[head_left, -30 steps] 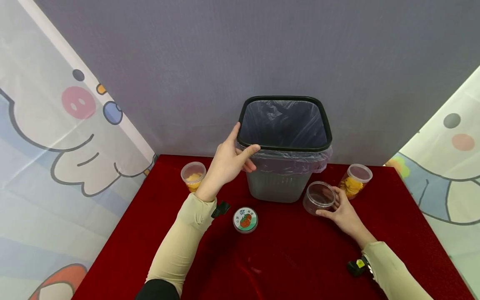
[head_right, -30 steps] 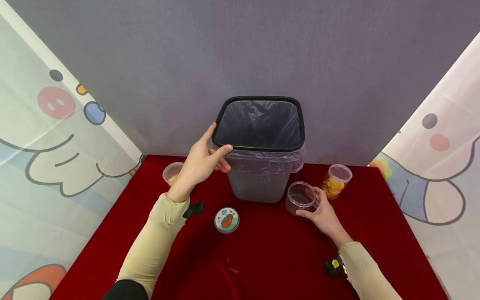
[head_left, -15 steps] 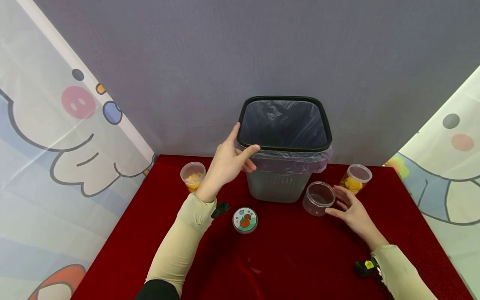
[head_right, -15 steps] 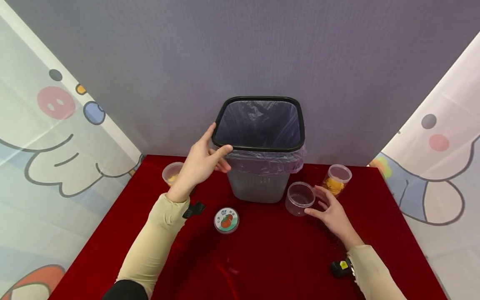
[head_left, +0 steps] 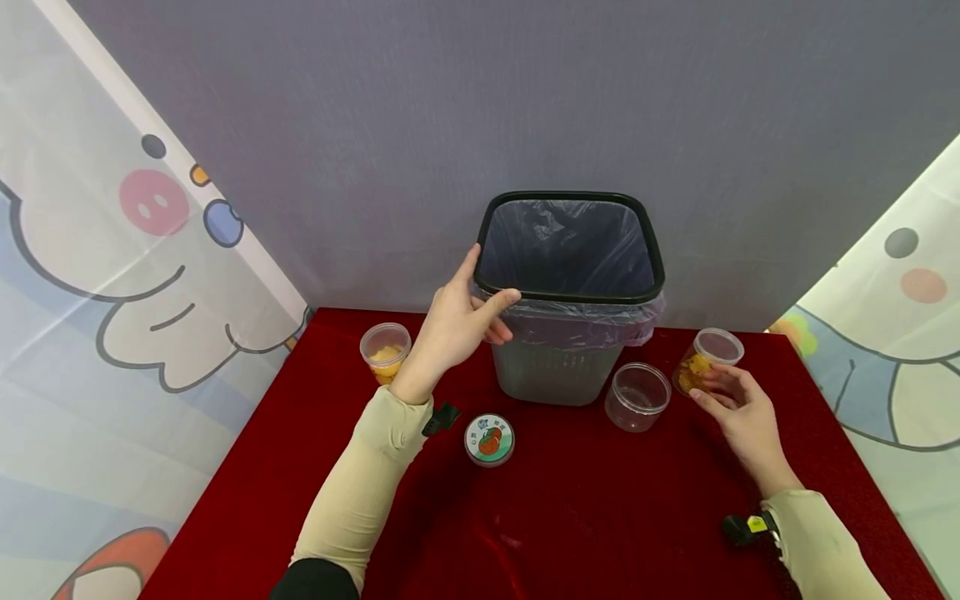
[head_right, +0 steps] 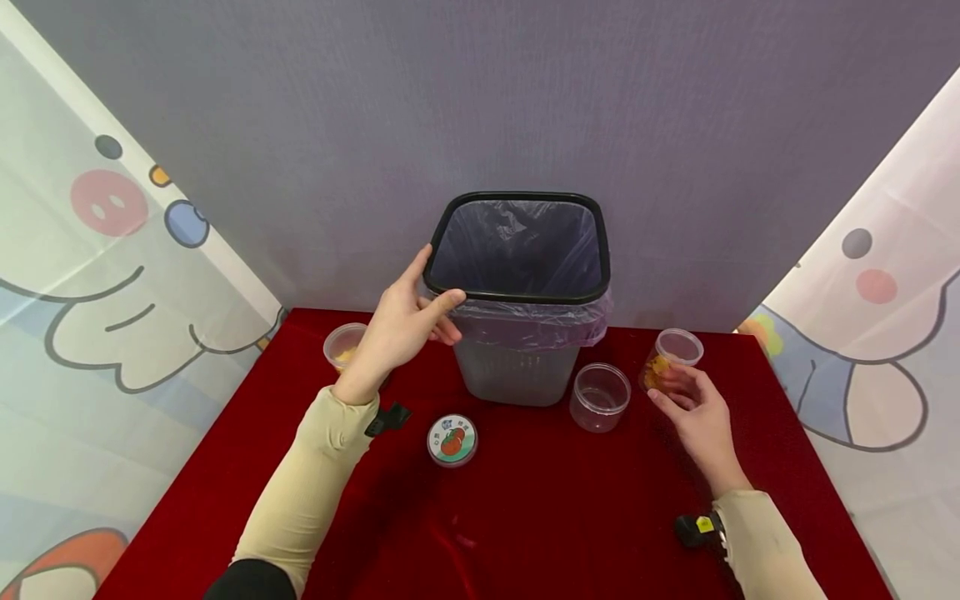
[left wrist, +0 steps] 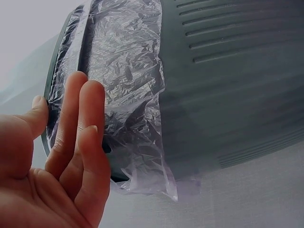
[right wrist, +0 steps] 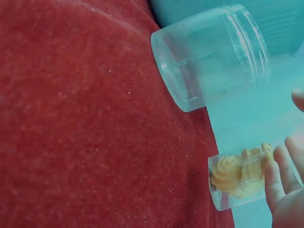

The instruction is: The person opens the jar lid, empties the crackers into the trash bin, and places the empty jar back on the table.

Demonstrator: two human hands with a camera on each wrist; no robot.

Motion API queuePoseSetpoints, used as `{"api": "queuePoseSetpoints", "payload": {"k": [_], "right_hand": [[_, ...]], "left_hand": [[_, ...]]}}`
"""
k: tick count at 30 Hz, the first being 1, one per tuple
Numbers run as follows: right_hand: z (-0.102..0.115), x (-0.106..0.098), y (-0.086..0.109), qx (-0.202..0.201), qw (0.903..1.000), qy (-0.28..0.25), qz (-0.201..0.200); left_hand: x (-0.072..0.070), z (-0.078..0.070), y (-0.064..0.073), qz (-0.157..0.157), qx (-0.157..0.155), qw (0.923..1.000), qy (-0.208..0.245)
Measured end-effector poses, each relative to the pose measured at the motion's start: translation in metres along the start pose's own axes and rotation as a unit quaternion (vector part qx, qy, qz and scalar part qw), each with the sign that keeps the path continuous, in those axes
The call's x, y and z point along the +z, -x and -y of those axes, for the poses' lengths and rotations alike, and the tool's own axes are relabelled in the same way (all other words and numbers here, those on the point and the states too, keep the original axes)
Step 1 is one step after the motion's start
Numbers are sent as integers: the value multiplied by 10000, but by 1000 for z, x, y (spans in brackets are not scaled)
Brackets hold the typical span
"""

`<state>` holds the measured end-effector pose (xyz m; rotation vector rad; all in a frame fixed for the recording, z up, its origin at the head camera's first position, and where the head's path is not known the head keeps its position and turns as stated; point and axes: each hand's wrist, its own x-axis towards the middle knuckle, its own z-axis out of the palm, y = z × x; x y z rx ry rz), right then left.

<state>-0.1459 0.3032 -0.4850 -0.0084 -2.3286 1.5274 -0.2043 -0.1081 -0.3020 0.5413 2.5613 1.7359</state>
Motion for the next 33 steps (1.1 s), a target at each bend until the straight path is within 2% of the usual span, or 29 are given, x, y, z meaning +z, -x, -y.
{"api": "queuePoseSetpoints", "payload": {"k": [4,8,11,14,18,23,28,33], "right_hand": [[1,2,-2,99,9981,-70,-607],[6,3,-5,552,9915,-350,-1127],[6,2,-9,783,9866,-397,-1377],[3,2,-12,786,9855,-186,-1494],[2,3,-16,1019,9841,-8,-1456],[-3,4,-22,1324,9846,11,-1139],[-8,8,-28,1352,9874,-148,-809],[-11,10,-31,1406,9863,-511,-702]], "left_hand": [[0,0,0,-5,-11,10000,-16],[0,1,1,-6,-22,10000,-45],[0,1,1,-14,-13,10000,-73],[0,1,1,-10,7,10000,-56],[-1,0,1,-4,15,10000,-43],[-1,0,1,-11,9,10000,-63],[-1,-1,1,10,34,10000,-23],[0,-1,0,48,48,10000,43]]}}
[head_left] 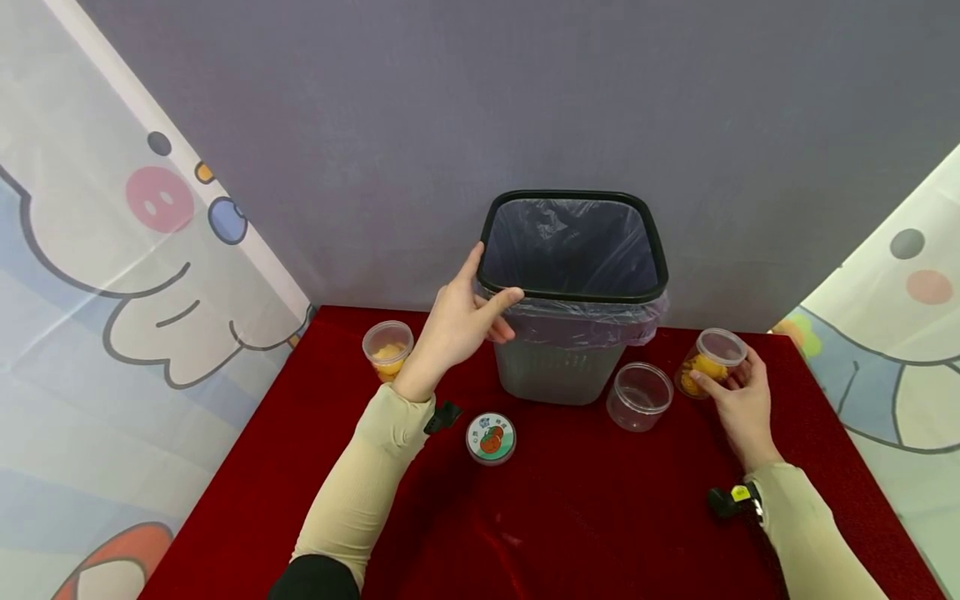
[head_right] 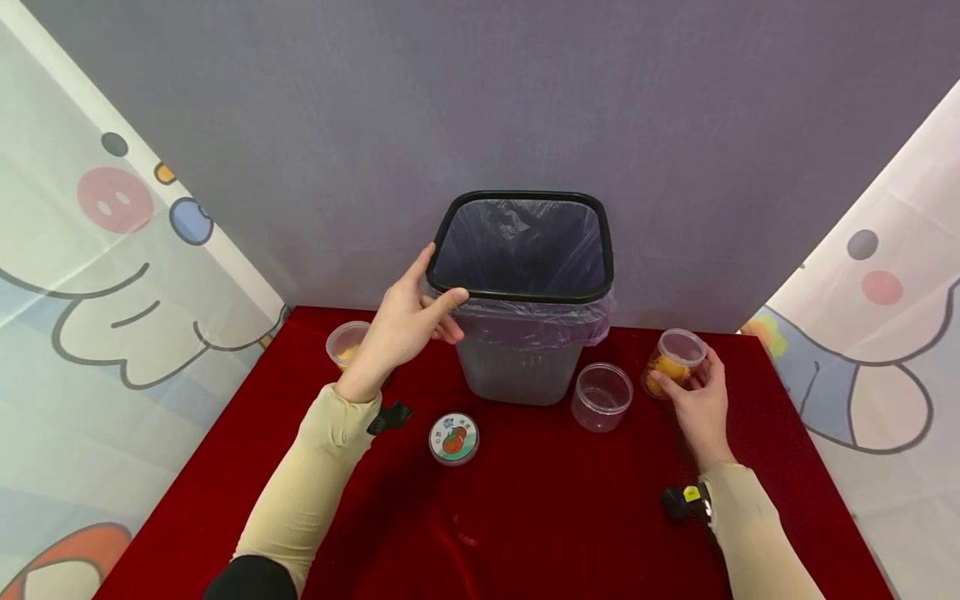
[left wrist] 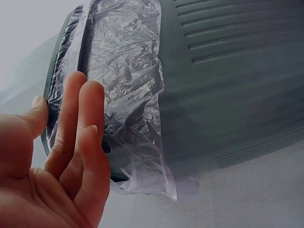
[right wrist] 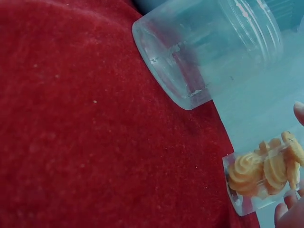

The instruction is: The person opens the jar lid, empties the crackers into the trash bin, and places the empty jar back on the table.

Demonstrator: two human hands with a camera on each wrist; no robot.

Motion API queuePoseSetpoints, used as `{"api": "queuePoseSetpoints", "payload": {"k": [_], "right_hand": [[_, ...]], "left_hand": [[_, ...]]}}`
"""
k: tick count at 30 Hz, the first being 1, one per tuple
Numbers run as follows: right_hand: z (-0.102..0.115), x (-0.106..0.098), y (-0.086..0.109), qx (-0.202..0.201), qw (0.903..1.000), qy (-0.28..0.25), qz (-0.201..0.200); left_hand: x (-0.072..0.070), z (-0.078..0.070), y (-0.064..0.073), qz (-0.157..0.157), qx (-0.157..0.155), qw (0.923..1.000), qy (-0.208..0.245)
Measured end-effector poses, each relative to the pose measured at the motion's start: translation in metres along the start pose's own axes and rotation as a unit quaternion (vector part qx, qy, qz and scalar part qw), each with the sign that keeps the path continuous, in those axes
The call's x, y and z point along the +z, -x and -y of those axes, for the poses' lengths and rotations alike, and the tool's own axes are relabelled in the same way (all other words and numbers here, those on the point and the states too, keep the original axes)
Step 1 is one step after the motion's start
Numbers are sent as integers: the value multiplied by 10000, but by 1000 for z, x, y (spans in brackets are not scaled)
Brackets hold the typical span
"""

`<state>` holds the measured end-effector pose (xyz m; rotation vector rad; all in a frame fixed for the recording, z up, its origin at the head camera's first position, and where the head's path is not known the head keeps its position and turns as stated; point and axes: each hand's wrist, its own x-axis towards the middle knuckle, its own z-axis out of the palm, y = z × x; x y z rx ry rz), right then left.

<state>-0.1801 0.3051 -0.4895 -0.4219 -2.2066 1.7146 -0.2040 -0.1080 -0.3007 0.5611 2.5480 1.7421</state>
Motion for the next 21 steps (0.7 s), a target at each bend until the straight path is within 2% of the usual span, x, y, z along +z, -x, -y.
{"api": "queuePoseSetpoints", "payload": {"k": [12,21], "right_hand": [[-4,1,-6,353,9982,-481,-41],[-5,4,-6,266,9996,2,-95]], "left_hand": [[1,2,-1,-21,-60,10000,-2],[1,2,0,-50,-58,10000,-36]]}}
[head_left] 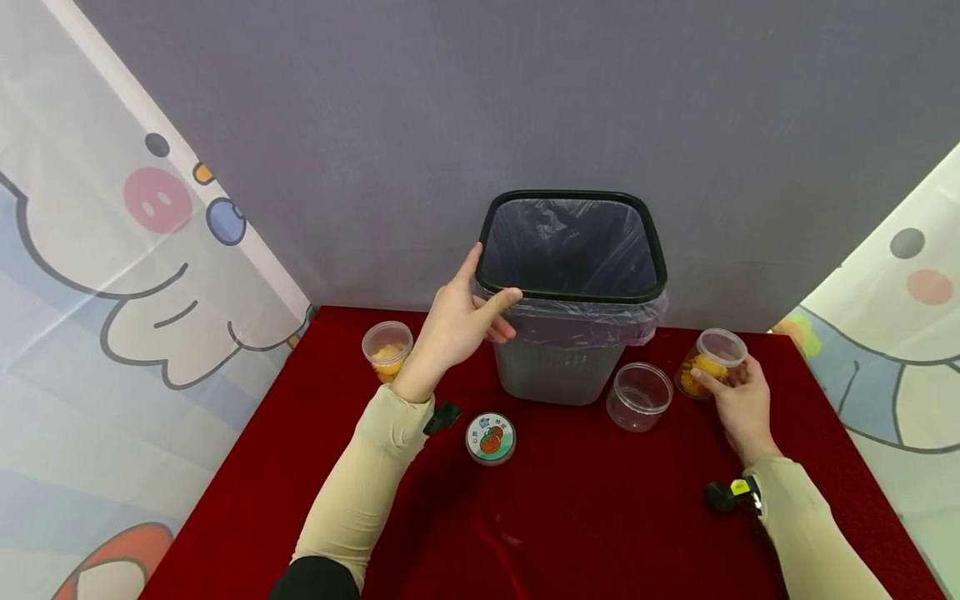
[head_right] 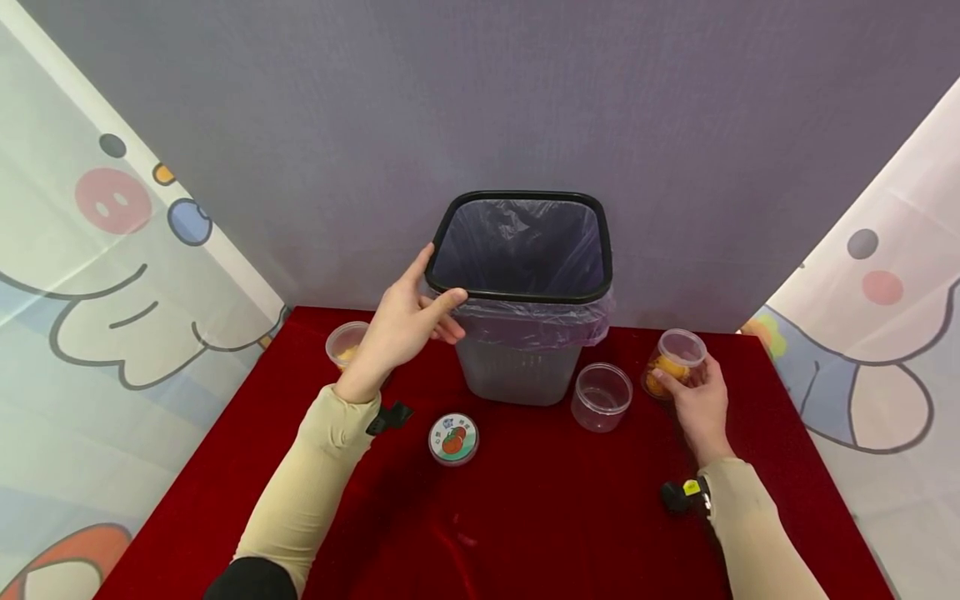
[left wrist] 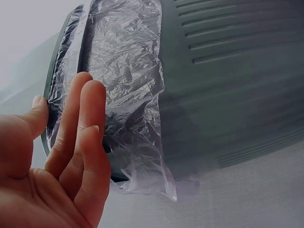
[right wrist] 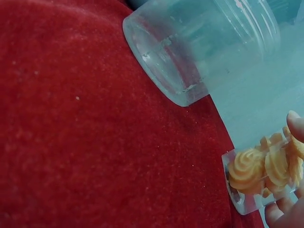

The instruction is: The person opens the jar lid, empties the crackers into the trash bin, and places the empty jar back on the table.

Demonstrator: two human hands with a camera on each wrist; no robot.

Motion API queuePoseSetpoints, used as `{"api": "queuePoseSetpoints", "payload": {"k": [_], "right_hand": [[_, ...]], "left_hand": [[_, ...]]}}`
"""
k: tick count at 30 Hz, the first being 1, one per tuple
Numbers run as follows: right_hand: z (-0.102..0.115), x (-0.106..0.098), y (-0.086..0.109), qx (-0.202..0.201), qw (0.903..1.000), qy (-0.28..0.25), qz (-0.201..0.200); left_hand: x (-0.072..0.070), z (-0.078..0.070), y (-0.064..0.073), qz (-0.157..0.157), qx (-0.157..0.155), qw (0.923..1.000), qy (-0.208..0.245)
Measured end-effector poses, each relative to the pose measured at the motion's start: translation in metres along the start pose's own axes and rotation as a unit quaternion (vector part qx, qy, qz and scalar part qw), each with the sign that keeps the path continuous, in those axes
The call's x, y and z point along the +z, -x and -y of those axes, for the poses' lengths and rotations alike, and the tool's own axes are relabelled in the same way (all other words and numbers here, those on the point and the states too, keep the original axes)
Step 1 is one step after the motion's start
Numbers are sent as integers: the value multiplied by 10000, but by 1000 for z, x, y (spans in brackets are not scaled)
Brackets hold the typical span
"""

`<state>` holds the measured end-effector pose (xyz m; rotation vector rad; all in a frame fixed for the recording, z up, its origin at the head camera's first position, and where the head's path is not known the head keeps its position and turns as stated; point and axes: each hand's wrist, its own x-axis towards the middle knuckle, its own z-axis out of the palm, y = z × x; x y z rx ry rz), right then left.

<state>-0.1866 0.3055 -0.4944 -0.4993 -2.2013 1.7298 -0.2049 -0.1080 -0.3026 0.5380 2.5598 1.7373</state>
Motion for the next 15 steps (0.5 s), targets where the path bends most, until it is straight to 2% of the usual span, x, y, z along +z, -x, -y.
{"api": "queuePoseSetpoints", "payload": {"k": [7,10,15], "right_hand": [[0,-5,7,-84,9996,-283,36],[1,-9,13,-111,9998,-139,69],[4,-15,22,-242,9987,432,122]], "left_hand": [[0,0,0,-14,-1,10000,25],[0,1,0,-6,4,10000,16],[0,1,-1,10,27,10000,9]]}}
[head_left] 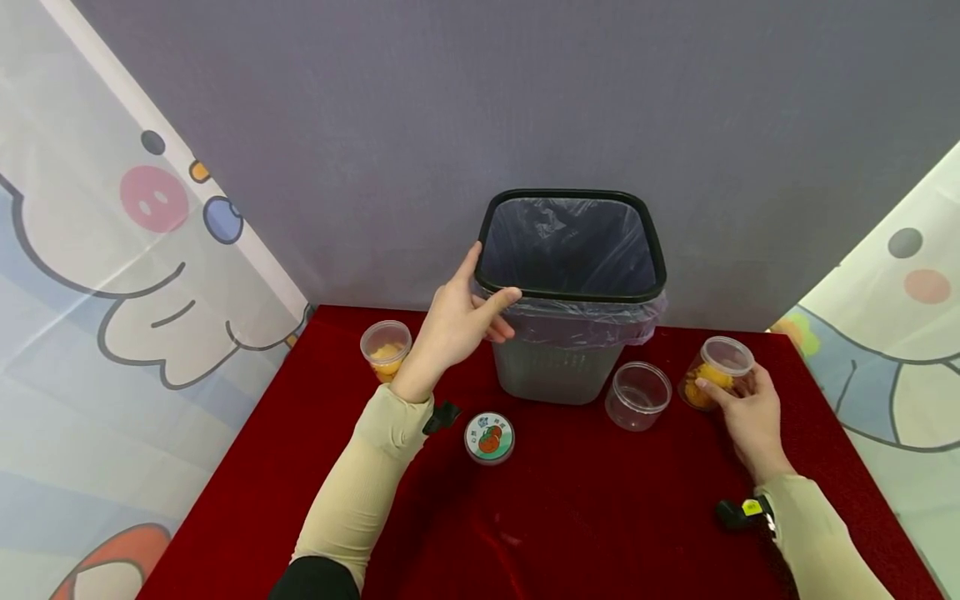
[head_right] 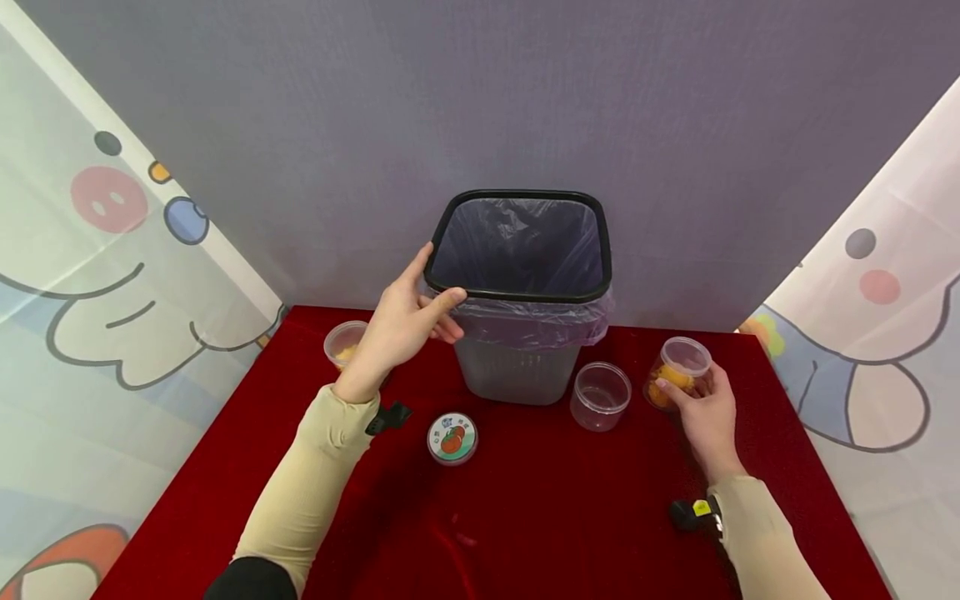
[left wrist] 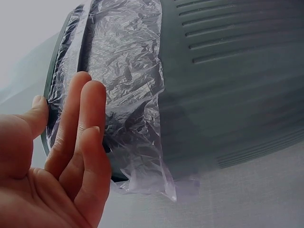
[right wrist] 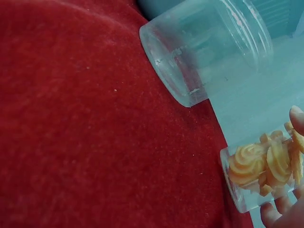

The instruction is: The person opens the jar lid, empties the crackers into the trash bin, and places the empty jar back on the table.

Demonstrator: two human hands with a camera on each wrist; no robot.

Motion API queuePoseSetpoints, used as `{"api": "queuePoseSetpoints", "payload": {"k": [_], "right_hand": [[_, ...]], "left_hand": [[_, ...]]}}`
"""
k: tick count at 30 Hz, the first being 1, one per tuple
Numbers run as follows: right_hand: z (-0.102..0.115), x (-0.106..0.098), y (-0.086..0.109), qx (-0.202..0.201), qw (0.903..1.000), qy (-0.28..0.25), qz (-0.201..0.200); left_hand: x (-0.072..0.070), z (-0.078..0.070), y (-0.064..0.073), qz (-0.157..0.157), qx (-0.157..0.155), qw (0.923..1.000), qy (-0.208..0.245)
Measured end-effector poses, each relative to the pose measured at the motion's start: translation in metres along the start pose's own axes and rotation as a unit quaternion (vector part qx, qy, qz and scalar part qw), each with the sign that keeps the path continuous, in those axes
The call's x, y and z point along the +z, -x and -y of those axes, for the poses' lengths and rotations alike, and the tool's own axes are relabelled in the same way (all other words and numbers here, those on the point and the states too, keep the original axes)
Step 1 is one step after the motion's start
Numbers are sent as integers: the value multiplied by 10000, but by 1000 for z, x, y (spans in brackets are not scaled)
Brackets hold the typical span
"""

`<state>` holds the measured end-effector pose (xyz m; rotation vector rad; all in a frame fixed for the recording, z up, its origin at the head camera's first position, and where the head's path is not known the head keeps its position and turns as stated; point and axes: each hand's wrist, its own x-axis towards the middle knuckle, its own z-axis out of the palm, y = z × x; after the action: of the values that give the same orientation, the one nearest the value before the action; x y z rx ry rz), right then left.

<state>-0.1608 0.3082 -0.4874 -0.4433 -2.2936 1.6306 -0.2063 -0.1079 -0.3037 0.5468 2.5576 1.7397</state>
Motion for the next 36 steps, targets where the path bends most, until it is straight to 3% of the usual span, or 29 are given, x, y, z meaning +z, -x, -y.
{"api": "queuePoseSetpoints", "payload": {"k": [12,22,36], "right_hand": [[1,-13,21,-515,9969,458,383],[2,-10,47,-1095,9895,228,918],[9,4,73,-1370,9816,-62,1331]], "left_hand": [[-1,-1,0,33,32,10000,-20],[-1,-2,0,49,32,10000,33],[0,0,1,-19,53,10000,2]]}}
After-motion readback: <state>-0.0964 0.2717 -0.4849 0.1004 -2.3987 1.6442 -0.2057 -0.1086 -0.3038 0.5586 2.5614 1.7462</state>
